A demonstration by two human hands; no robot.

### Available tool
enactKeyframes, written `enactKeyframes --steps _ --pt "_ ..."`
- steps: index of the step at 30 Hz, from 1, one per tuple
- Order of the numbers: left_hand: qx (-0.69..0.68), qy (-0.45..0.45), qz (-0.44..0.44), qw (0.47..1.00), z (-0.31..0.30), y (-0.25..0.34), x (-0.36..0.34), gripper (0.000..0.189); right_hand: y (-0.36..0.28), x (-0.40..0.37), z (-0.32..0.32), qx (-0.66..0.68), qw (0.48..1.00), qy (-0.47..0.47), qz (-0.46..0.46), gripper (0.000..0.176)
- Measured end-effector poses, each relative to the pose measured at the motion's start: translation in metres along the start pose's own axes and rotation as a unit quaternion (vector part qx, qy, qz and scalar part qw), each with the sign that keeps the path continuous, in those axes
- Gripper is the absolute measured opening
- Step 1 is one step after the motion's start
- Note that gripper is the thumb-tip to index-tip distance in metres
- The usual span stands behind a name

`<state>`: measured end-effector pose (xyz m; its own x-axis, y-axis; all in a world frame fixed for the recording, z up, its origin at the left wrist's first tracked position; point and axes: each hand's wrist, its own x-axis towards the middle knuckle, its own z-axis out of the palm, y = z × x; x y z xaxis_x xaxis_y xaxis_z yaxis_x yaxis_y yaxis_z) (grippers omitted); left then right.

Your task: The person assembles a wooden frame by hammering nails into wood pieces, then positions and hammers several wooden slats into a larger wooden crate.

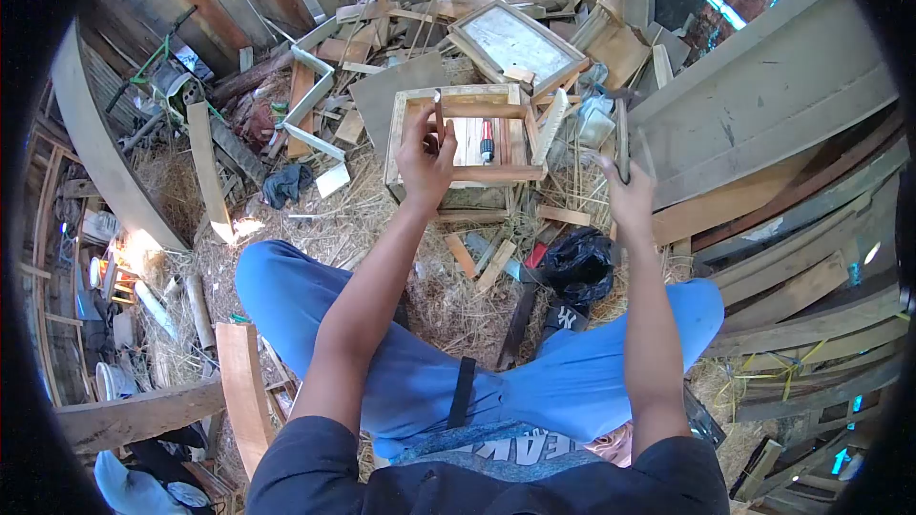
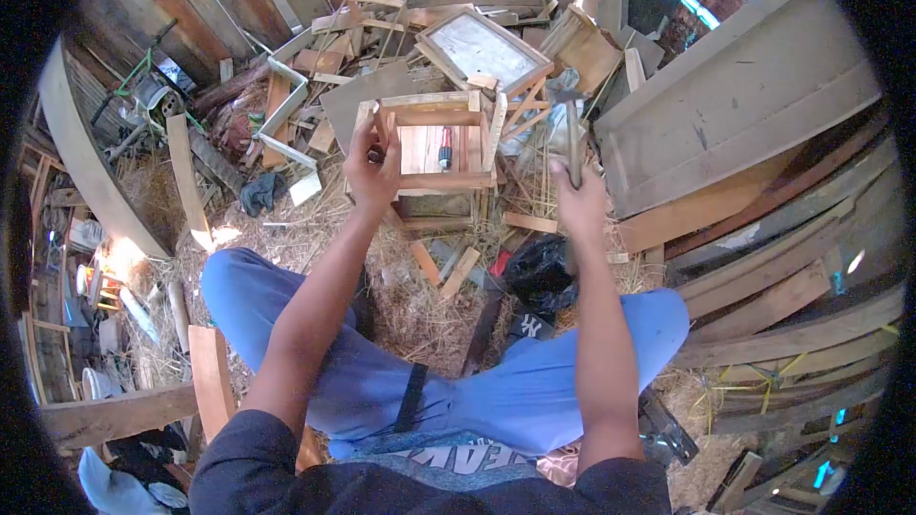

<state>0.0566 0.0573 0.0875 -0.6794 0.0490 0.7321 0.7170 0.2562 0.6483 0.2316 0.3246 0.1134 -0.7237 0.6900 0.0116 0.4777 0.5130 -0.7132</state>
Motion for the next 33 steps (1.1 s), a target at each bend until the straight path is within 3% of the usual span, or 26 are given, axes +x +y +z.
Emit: enactKeyframes --steps 2,3,6,7,9,10,13,16,24,28,33 --pt "0.012 0.002 0.005 1.0 0.002 -0.007 -0.01 0.042 -0.013 -0.008 0.019 0.227 0.974 0.007 0.001 0.034" --pt "0.025 0.005 0.013 1.0 0.003 -0.012 -0.015 0.043 -0.018 -0.01 0.026 0.228 0.974 0.007 0.002 0.034" --pt "0.0 -0.029 0.0 1.0 0.004 -0.025 -0.029 0.043 -0.031 -0.014 0.046 0.339 0.935 0.008 -0.109 0.041" --pt "0.001 -0.03 0.0 1.0 0.002 -0.026 -0.033 0.043 -0.034 -0.015 0.048 0.339 0.934 0.007 -0.108 0.041" --pt "0.013 -0.071 -0.082 0.994 -0.001 -0.03 -0.041 0.043 -0.039 -0.016 0.049 0.308 0.944 -0.051 -0.103 0.043" --pt "0.015 -0.069 -0.084 0.994 -0.003 -0.033 -0.044 0.043 -0.034 -0.01 0.06 0.329 0.938 -0.078 -0.08 0.034" --pt "0.051 -0.089 -0.097 0.99 -0.01 -0.039 -0.048 0.042 -0.036 -0.007 0.067 0.248 0.958 -0.089 -0.115 0.041" --pt "-0.001 -0.093 -0.107 0.99 -0.014 -0.042 -0.043 0.045 -0.049 -0.012 0.059 0.211 0.968 -0.099 -0.095 0.038" --pt "-0.121 -0.281 -0.182 0.935 -0.039 -0.059 -0.031 0.051 -0.043 -0.004 0.076 0.241 0.96 -0.1 -0.097 0.031" --pt "-0.133 -0.289 -0.164 0.934 -0.043 -0.067 -0.03 0.048 -0.037 0.002 0.08 0.245 0.957 -0.131 -0.078 0.031" --pt "-0.132 -0.336 -0.236 0.902 -0.051 -0.058 -0.021 0.04 -0.027 0.009 0.087 0.247 0.955 -0.137 -0.088 0.032"
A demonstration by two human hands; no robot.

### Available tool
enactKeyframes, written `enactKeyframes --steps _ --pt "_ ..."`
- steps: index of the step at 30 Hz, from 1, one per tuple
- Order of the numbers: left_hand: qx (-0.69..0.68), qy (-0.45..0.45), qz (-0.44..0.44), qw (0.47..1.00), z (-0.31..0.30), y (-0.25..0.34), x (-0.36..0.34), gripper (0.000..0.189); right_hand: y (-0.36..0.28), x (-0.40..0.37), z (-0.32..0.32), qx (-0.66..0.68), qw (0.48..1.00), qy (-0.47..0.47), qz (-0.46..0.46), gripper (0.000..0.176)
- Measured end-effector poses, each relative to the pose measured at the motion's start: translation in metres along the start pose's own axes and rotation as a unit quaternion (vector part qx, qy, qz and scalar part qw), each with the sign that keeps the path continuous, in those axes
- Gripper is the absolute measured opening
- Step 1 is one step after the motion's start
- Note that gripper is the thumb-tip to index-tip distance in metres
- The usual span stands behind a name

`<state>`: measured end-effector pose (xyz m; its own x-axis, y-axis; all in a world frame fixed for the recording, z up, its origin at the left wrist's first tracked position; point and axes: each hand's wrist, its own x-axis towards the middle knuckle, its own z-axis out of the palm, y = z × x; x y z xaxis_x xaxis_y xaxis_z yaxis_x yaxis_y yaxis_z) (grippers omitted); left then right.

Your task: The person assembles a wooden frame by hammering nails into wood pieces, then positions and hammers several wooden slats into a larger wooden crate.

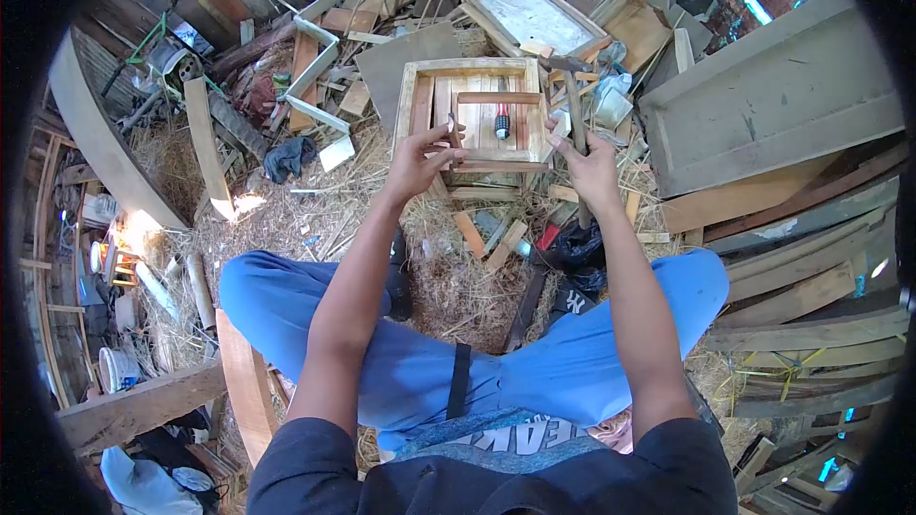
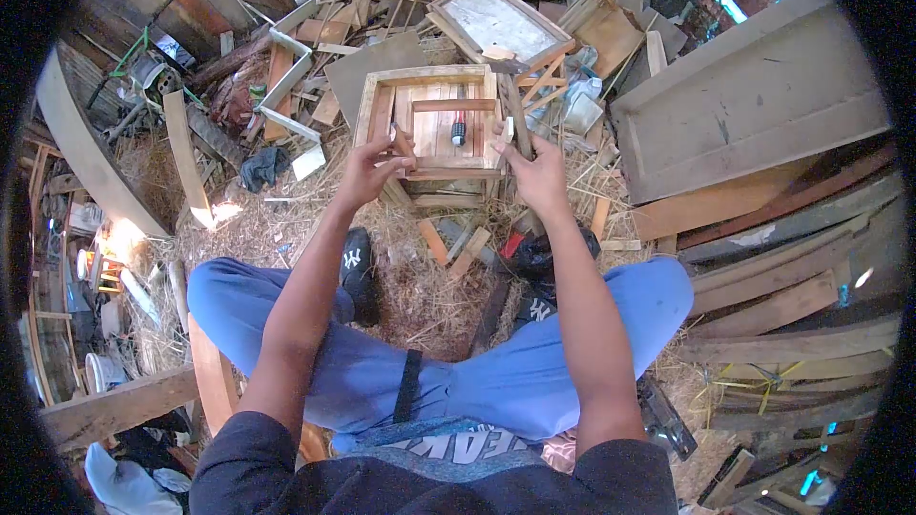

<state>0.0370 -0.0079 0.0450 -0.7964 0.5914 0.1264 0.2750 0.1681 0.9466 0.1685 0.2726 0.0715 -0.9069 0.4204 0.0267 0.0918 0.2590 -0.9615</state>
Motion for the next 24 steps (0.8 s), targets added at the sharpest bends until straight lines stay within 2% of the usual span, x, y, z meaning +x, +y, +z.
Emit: enactKeyframes --steps 2,4,7,8,10,12,23,24 --pt "-0.002 -0.007 -0.01 1.0 -0.002 0.005 0.0 0.039 0.001 -0.001 0.001 -0.002 1.0 0.0 -0.008 0.032" --pt "-0.004 -0.014 -0.019 1.0 -0.003 0.002 0.001 0.039 0.003 -0.001 0.003 -0.015 0.998 0.031 -0.059 0.03" --pt "-0.015 -0.016 0.02 1.0 -0.002 0.002 0.003 0.038 -0.001 -0.003 0.005 0.016 0.994 0.036 -0.1 0.03" --pt "-0.003 -0.018 0.018 1.0 -0.003 0.004 0.003 0.038 -0.003 -0.004 0.003 0.016 0.994 0.036 -0.099 0.03" --pt "0.008 -0.021 0.014 1.0 -0.002 0.006 0.002 0.038 -0.01 -0.006 -0.001 -0.032 0.999 0.017 -0.017 0.031" --pt "-0.023 -0.013 -0.015 1.0 0.0 0.007 0.003 0.036 -0.01 -0.005 -0.002 -0.035 0.999 0.014 -0.017 0.031" --pt "0.003 0.007 -0.03 1.0 0.003 0.022 0.001 0.036 -0.013 -0.008 0.0 0.018 0.999 0.015 -0.039 0.031" --pt "0.002 0.013 -0.034 0.999 0.004 0.023 0.001 0.036 -0.02 -0.01 -0.002 -0.013 1.0 0.006 -0.008 0.031"
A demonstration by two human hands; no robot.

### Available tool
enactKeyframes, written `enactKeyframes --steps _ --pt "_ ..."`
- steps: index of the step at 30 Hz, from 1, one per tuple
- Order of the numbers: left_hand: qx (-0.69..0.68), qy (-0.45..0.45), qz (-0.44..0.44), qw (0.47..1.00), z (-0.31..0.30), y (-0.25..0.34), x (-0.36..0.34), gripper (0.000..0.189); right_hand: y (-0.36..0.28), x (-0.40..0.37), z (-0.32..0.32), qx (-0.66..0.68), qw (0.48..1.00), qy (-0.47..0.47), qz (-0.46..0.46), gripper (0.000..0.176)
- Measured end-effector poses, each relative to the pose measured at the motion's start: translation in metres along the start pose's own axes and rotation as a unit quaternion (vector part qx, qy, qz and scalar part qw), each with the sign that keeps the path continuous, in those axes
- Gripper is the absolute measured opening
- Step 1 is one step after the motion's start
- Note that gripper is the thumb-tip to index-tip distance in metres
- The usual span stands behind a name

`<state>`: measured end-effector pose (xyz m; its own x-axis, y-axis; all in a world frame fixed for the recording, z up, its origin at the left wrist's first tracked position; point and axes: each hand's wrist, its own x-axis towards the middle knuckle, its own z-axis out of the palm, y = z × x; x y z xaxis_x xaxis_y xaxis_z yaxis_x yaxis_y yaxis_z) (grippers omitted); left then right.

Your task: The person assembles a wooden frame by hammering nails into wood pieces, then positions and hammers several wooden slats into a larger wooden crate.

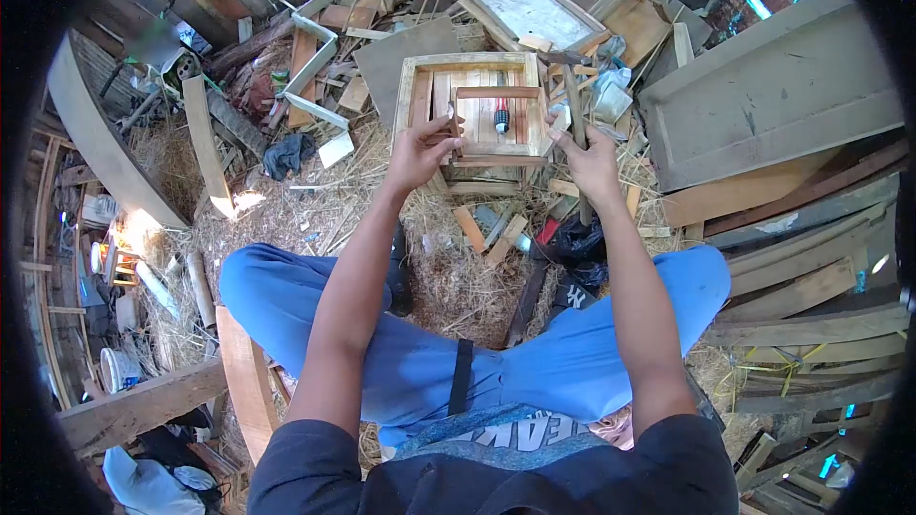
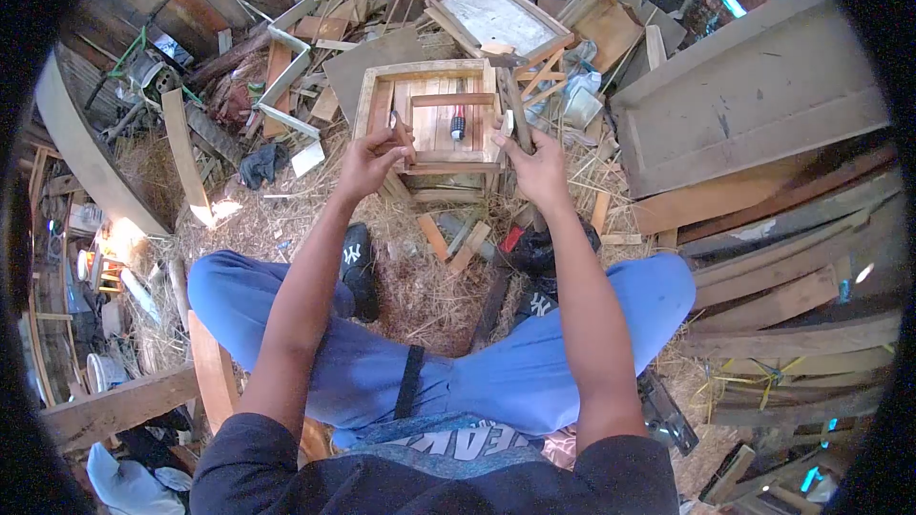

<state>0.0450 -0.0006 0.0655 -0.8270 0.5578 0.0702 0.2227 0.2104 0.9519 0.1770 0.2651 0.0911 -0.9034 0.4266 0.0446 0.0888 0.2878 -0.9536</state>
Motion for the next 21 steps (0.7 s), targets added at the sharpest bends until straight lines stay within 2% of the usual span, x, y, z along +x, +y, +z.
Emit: enactKeyframes --steps 2,4,7,8,10,12,14,15,18,20,21 --pt "-0.013 -0.012 0.004 1.0 -0.002 -0.01 0.003 0.036 -0.005 -0.001 -0.002 -0.03 0.999 -0.006 0.027 0.032" --pt "-0.026 -0.02 0.007 0.999 -0.004 -0.011 0.005 0.035 0.001 0.0 0.002 0.039 0.998 0.005 0.041 0.03" --pt "-0.053 -0.091 0.012 0.994 -0.003 -0.005 0.005 0.036 0.014 0.007 -0.005 0.069 0.997 0.01 0.025 0.027" --pt "-0.053 -0.09 0.013 0.994 -0.002 -0.001 0.006 0.036 0.022 0.011 -0.005 0.069 0.997 0.009 0.024 0.027" --pt "0.057 -0.093 0.114 0.988 -0.001 0.015 0.006 0.035 0.037 0.02 -0.004 0.18 0.978 0.102 0.014 0.021" --pt "0.056 -0.103 0.1 0.988 -0.001 0.028 0.005 0.033 0.035 0.022 -0.01 0.182 0.978 0.105 -0.009 0.027" --pt "0.159 -0.067 0.23 0.958 -0.001 0.03 0.009 0.03 0.022 0.019 -0.016 0.242 0.962 0.121 0.037 0.029" --pt "0.15 -0.084 0.24 0.955 -0.002 0.031 0.009 0.032 0.025 0.021 -0.015 0.24 0.959 0.141 0.062 0.027" --pt "0.206 -0.096 0.239 0.944 -0.002 0.031 0.002 0.033 0.032 0.024 -0.016 0.264 0.952 0.145 0.056 0.026" --pt "0.176 -0.133 0.245 0.944 -0.003 0.029 0.006 0.035 0.035 0.024 -0.013 0.261 0.948 0.167 0.076 0.024" --pt "0.139 -0.154 0.203 0.957 -0.003 0.036 0.004 0.034 0.037 0.024 -0.013 0.26 0.943 0.188 0.094 0.022"
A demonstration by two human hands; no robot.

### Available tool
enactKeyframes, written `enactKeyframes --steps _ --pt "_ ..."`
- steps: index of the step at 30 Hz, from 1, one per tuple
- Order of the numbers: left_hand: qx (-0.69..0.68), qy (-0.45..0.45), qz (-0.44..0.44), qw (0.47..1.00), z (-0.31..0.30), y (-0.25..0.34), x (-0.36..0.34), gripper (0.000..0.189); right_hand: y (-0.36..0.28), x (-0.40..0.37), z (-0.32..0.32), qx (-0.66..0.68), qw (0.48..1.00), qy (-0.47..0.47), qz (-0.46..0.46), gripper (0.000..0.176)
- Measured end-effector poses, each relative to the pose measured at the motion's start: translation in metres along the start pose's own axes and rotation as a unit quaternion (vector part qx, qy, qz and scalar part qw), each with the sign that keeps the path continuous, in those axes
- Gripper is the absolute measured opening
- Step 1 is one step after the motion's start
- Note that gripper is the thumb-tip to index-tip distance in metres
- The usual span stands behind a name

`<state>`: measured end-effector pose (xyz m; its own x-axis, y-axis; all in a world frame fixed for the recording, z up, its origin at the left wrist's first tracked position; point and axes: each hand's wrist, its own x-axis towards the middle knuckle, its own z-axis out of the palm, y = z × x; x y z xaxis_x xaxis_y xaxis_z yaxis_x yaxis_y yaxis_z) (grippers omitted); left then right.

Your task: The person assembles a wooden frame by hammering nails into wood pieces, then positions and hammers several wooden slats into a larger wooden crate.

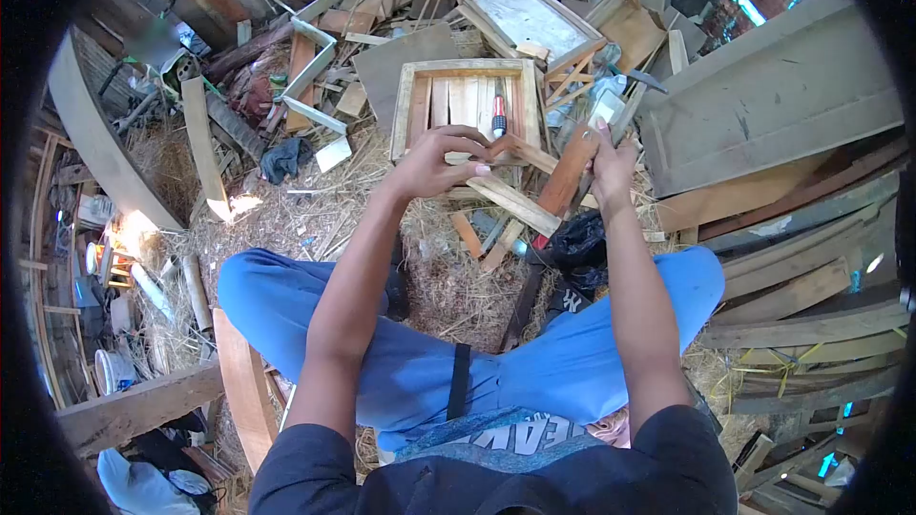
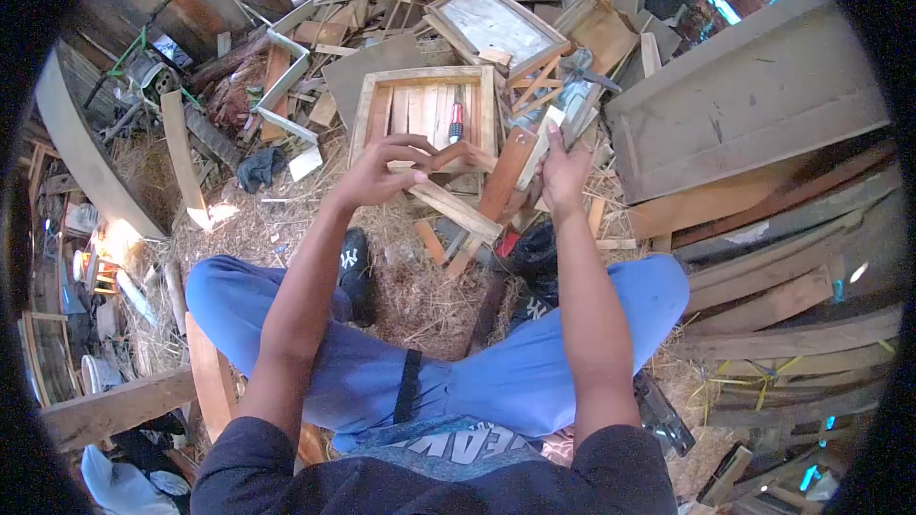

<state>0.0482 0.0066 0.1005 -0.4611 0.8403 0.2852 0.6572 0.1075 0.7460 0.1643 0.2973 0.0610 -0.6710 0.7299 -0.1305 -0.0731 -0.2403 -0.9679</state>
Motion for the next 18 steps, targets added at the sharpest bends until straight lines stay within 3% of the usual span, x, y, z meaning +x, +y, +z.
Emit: enactKeyframes --steps 1,6,9,11,13,15,18 --pt "-0.048 -0.017 -0.035 0.998 -0.001 0.003 0.001 0.034 0.011 0.007 -0.004 -0.002 1.0 0.004 -0.001 0.022" --pt "-0.039 0.046 0.035 0.998 -0.004 0.021 0.006 0.045 0.036 0.023 -0.009 0.045 0.998 -0.024 0.028 0.02" --pt "-0.058 0.096 0.038 0.993 0.001 0.032 0.007 0.036 0.021 0.004 0.015 0.1 0.994 -0.035 0.028 0.011" --pt "-0.077 0.137 0.019 0.987 0.006 0.037 0.004 0.032 0.014 -0.007 0.022 0.093 0.989 -0.104 0.056 0.016" --pt "-0.096 0.177 0.0 0.98 0.008 0.044 0.003 0.029 0.019 -0.004 0.024 0.055 0.991 -0.089 0.087 0.022" --pt "-0.087 0.281 -0.046 0.955 0.006 0.051 0.002 0.03 0.018 -0.004 0.025 0.018 0.99 -0.073 0.12 0.028" --pt "-0.014 0.323 -0.055 0.945 0.003 0.046 0.006 0.035 0.003 -0.009 0.019 -0.02 0.988 -0.077 0.133 0.033"
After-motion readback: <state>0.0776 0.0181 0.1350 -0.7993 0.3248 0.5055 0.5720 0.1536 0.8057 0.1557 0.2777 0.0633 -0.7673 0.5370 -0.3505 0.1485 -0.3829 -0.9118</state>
